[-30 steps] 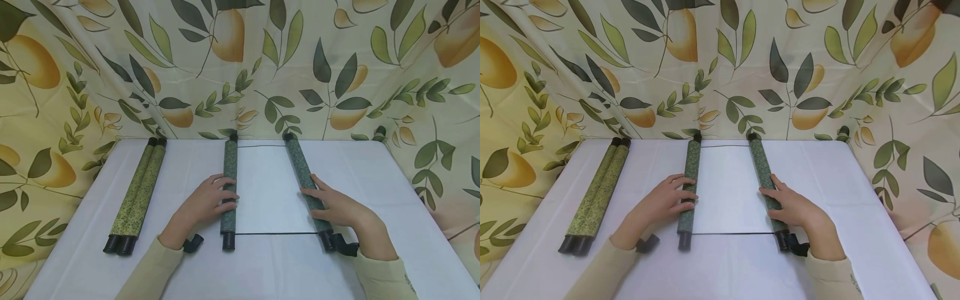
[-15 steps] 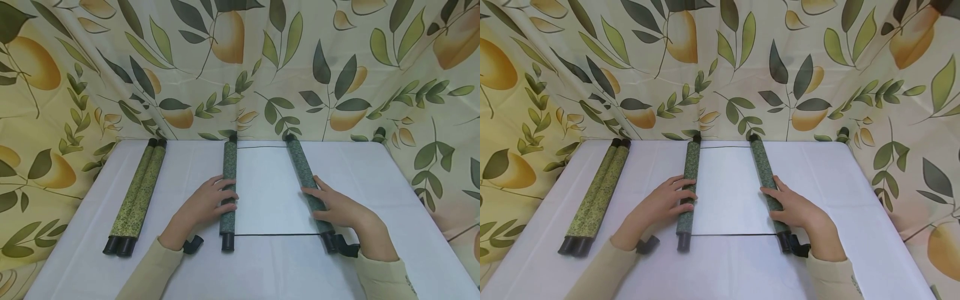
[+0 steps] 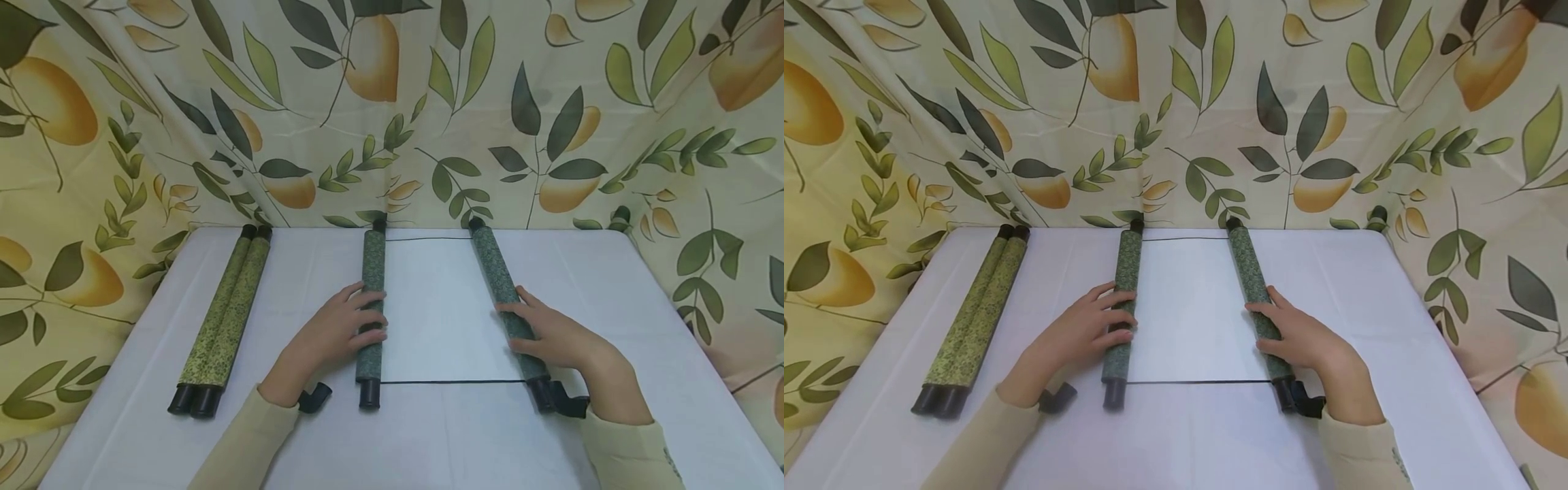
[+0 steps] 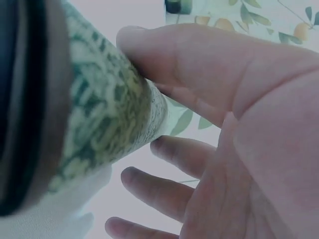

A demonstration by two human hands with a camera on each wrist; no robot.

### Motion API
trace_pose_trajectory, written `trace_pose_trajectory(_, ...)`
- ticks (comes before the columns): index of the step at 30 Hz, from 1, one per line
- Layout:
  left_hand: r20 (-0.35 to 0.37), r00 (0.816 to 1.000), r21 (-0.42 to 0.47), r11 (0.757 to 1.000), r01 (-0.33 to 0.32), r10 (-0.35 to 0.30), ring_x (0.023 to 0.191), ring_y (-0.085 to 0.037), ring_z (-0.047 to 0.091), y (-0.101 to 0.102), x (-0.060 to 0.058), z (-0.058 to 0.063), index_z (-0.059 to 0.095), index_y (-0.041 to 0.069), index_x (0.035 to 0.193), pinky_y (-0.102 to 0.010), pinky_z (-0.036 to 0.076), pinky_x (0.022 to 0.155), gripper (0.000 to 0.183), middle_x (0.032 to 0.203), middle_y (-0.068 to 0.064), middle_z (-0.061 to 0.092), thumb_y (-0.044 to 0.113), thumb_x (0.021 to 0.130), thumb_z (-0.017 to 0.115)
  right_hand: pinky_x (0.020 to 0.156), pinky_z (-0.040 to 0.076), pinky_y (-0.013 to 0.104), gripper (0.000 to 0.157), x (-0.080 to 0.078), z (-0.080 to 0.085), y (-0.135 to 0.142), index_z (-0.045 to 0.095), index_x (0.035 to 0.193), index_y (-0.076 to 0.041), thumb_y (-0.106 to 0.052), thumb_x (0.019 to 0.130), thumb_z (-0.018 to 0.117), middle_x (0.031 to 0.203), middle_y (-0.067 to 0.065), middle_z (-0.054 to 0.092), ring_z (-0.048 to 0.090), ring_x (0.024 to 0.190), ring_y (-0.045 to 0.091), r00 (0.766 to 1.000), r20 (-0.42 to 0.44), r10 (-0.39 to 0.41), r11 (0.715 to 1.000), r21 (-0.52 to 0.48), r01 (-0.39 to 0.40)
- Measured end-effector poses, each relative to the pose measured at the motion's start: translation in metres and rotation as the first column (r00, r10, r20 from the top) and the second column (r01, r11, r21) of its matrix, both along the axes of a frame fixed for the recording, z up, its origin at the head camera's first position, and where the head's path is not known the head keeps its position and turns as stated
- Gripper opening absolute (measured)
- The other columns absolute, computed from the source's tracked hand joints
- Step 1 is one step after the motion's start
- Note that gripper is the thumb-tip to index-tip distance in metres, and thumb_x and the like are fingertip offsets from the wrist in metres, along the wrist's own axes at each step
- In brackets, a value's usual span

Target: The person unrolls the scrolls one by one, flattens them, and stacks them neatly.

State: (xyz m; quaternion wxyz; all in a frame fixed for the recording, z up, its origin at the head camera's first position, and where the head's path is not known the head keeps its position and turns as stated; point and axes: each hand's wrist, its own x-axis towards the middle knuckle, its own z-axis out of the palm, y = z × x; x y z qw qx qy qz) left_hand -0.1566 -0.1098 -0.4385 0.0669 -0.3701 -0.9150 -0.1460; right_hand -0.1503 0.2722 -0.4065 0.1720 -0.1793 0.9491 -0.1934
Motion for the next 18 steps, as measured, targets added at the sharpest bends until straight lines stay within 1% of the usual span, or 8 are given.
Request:
trace_pose_trajectory(2, 0.006, 1.000, 0.000, 1.000, -0.001, 0.001, 0.129, -0.036, 0.032, -0.0001, 0.0002, 0.0002, 0.066, 0.028, 0.103, -0.044, 0.021, 0.107, 0.030, 0.135, 0.000, 0.048, 0.049, 0.090, 0.050, 0.091, 0.033, 0.061, 0.063, 0.0003, 0.0002, 0.0004, 0.038, 0.140, -0.022, -0.024, 0.084, 0.065, 0.150, 0.023, 0.008, 0.026, 0.129, 0.046, 1.000, 0.000, -0.007, 1.000, -0.004, 0.007)
trace_pose_trajectory(6, 0.024, 0.999, -0.006, 1.000, -0.028, 0.029, 0.129, -0.034, 0.034, 0.0006, 0.0007, 0.0022, 0.066, 0.028, 0.103, -0.044, 0.023, 0.106, 0.026, 0.133, 0.001, 0.049, 0.047, 0.090, 0.052, 0.090, 0.034, 0.060, 0.064, 0.0003, 0.0008, 0.0002, 0.035, 0.142, -0.022, -0.013, 0.083, 0.058, 0.150, 0.024, 0.005, 0.024, 0.129, 0.048, 0.999, 0.023, -0.027, 1.000, -0.013, 0.027)
trace_pose_trajectory(8, 0.025, 0.999, -0.006, 0.999, -0.039, 0.039, 0.127, -0.032, 0.036, 0.0008, 0.0004, 0.0032, 0.066, 0.028, 0.102, -0.045, 0.024, 0.105, 0.024, 0.131, 0.001, 0.050, 0.045, 0.090, 0.054, 0.089, 0.034, 0.061, 0.064, 0.0003, 0.0012, -0.0002, 0.034, 0.142, -0.021, -0.012, 0.083, 0.057, 0.149, 0.025, 0.004, 0.024, 0.128, 0.049, 0.999, 0.030, -0.032, 0.999, -0.013, 0.032)
trace_pose_trajectory(11, 0.026, 0.999, 0.002, 0.999, -0.043, 0.043, 0.126, -0.032, 0.037, 0.0010, -0.0002, 0.0051, 0.067, 0.028, 0.102, -0.045, 0.025, 0.104, 0.023, 0.130, 0.000, 0.051, 0.043, 0.089, 0.056, 0.089, 0.032, 0.063, 0.063, 0.0006, 0.0015, -0.0008, 0.034, 0.142, -0.020, -0.019, 0.085, 0.060, 0.149, 0.026, 0.004, 0.023, 0.128, 0.050, 0.999, 0.033, -0.038, 0.999, -0.014, 0.038)
trace_pose_trajectory(14, 0.039, 0.999, -0.005, 0.999, -0.037, 0.037, 0.126, -0.032, 0.037, 0.0003, -0.0001, 0.0063, 0.065, 0.030, 0.112, -0.045, 0.025, 0.104, 0.029, 0.131, -0.001, 0.051, 0.045, 0.089, 0.054, 0.091, 0.030, 0.064, 0.065, 0.0009, 0.0017, -0.0012, 0.034, 0.142, -0.020, -0.025, 0.084, 0.064, 0.149, 0.025, 0.005, 0.022, 0.128, 0.050, 0.999, 0.034, -0.039, 0.999, -0.007, 0.040)
trace_pose_trajectory(16, 0.047, 0.998, -0.025, 0.999, -0.037, 0.038, 0.126, -0.032, 0.036, -0.0003, 0.0000, 0.0061, 0.060, 0.034, 0.120, -0.045, 0.025, 0.104, 0.034, 0.132, 0.000, 0.049, 0.047, 0.090, 0.052, 0.091, 0.029, 0.064, 0.066, 0.0009, 0.0018, -0.0016, 0.034, 0.142, -0.020, -0.024, 0.084, 0.064, 0.149, 0.026, 0.005, 0.022, 0.128, 0.050, 0.998, 0.038, -0.040, 0.999, -0.008, 0.041)
trace_pose_trajectory(18, 0.044, 0.998, -0.042, 0.999, -0.031, 0.033, 0.126, -0.032, 0.036, -0.0009, 0.0000, 0.0053, 0.056, 0.036, 0.125, -0.045, 0.024, 0.104, 0.037, 0.133, 0.000, 0.048, 0.048, 0.090, 0.051, 0.092, 0.030, 0.064, 0.065, 0.0007, 0.0016, -0.0011, 0.033, 0.143, -0.020, -0.020, 0.085, 0.062, 0.149, 0.026, 0.005, 0.022, 0.129, 0.049, 0.998, 0.038, -0.041, 0.999, -0.008, 0.041)
